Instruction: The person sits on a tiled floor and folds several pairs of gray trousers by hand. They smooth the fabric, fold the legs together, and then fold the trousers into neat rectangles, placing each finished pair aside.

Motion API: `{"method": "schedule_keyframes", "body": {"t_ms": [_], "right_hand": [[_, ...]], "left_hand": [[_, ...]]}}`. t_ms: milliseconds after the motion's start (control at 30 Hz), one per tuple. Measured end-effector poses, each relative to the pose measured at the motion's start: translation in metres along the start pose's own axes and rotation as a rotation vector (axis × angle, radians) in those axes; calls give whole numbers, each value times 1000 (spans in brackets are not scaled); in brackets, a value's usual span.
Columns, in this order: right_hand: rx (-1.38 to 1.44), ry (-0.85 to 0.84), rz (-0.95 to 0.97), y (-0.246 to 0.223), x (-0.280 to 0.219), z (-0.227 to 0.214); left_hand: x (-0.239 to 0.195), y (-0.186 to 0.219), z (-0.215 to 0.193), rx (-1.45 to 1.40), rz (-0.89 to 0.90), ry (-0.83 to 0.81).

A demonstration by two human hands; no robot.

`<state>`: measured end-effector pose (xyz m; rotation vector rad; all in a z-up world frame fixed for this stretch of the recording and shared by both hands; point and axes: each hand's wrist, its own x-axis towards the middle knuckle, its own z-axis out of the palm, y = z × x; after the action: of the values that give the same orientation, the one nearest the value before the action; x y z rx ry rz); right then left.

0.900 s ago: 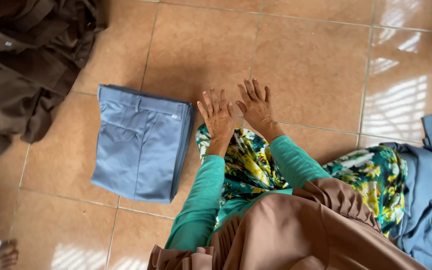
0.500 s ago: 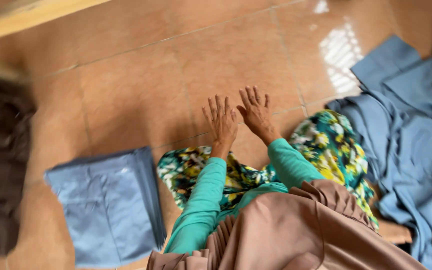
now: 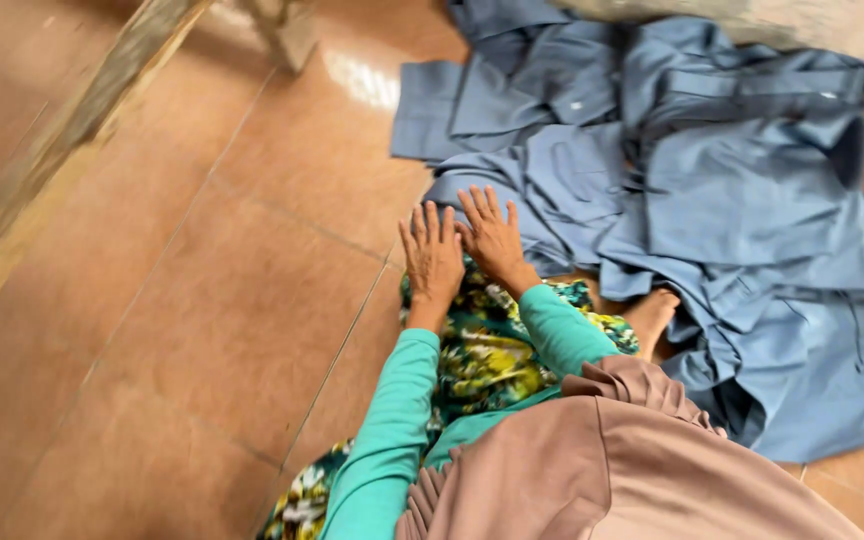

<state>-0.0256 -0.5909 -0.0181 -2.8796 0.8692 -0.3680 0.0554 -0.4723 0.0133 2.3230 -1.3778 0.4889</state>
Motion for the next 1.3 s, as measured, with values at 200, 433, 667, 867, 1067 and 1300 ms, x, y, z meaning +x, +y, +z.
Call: {"method": "schedule_keyframes", "body": {"t_ms": [200,433,667,867,1067,1300], "right_hand": [[-119,87,228,129,-48,5],[-192,93,500,226,-85,-26],[-350,76,672,289,-107,-24],[-78,465,491,308,-98,31],[525,337,417,195,-84,44],[1173,79,335,152,-58,-113]], "left_hand": [[35,107,62,-171,252,-81],[47,193,104,-241,343,-279],[30,231,160,-383,202,-623],[58,228,159,-853,-371,-991],[58,187,167,-992,-820,-907],[13,57,227,-569,-746,-603]]}}
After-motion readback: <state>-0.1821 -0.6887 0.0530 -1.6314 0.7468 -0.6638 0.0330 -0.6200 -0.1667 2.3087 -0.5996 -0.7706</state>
